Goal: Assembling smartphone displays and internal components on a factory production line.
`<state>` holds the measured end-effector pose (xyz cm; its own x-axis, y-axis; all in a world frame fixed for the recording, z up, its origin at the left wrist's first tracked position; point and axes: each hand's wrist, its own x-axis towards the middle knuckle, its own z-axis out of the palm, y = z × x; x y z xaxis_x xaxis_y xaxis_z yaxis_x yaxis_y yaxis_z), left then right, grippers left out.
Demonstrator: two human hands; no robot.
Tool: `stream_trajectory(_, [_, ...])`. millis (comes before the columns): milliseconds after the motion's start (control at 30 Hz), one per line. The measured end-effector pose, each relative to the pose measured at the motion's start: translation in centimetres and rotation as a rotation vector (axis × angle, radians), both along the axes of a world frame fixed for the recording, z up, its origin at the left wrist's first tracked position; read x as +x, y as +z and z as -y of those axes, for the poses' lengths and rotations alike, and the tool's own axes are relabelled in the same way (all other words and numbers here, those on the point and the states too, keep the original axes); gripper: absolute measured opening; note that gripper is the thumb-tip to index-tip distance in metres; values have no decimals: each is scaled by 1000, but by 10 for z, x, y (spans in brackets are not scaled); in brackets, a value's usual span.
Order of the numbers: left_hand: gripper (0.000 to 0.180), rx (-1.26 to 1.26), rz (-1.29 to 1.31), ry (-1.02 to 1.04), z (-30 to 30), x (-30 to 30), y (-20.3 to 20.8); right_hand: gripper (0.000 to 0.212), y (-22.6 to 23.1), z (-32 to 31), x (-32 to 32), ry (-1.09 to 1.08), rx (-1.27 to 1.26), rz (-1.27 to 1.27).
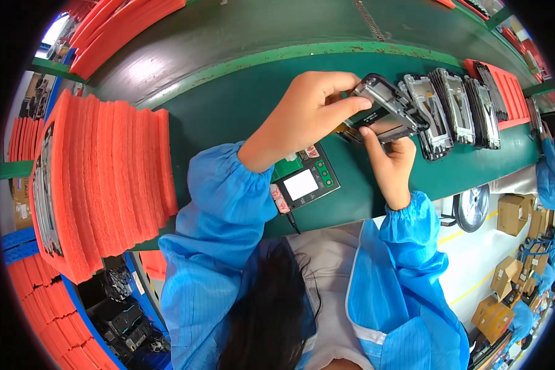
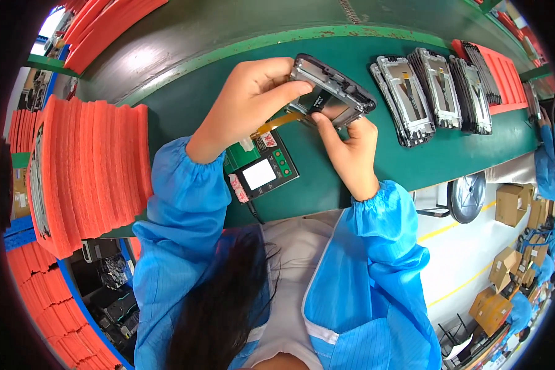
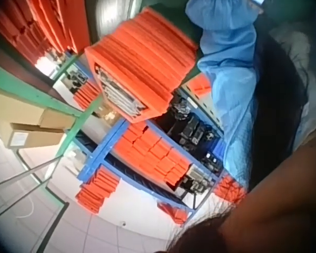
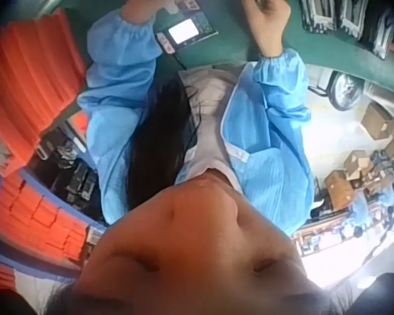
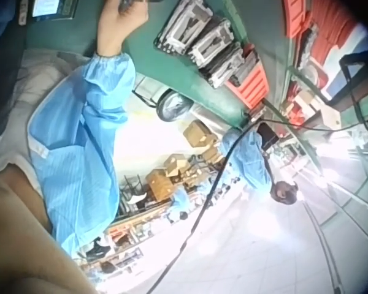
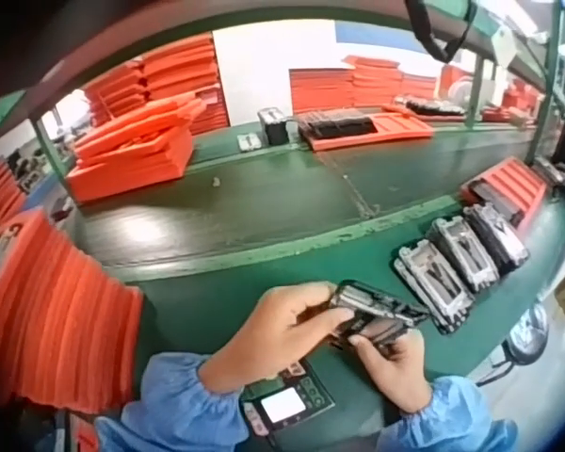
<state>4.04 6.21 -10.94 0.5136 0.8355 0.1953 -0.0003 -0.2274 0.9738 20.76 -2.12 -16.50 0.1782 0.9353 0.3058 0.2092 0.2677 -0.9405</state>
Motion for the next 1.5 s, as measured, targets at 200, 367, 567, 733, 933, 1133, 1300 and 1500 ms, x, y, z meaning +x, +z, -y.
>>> stream_trajectory(200, [15,27,69,-57,-13,10,-30,10,-11,36,18,-441,257,164])
stream_trajectory(367, [16,-8,158,-60,-14,7,-29,18,19,37,-9,-409,218,609])
stream_trajectory(567, [19,-33,22,-129,-14,4,-22,23,10,27,-21,-406,168,794])
stream_trajectory(733, [17,-127,160,-150,-6,11,-28,17,4,23,-22,-360,112,609])
stream_trajectory(933, [18,-64,132,-167,-2,9,-21,8,-4,16,-29,-384,147,497])
stream_trajectory(1133, [24,546,-778,143,0,-19,-41,6,-9,13,-31,-408,116,421])
stream_trajectory(1300, [29,681,-759,140,12,-13,-53,8,-11,10,-32,-348,7,254])
stream_trajectory(1500, [15,97,-377,47,23,-18,-39,11,-17,6,-41,-287,-48,-115])
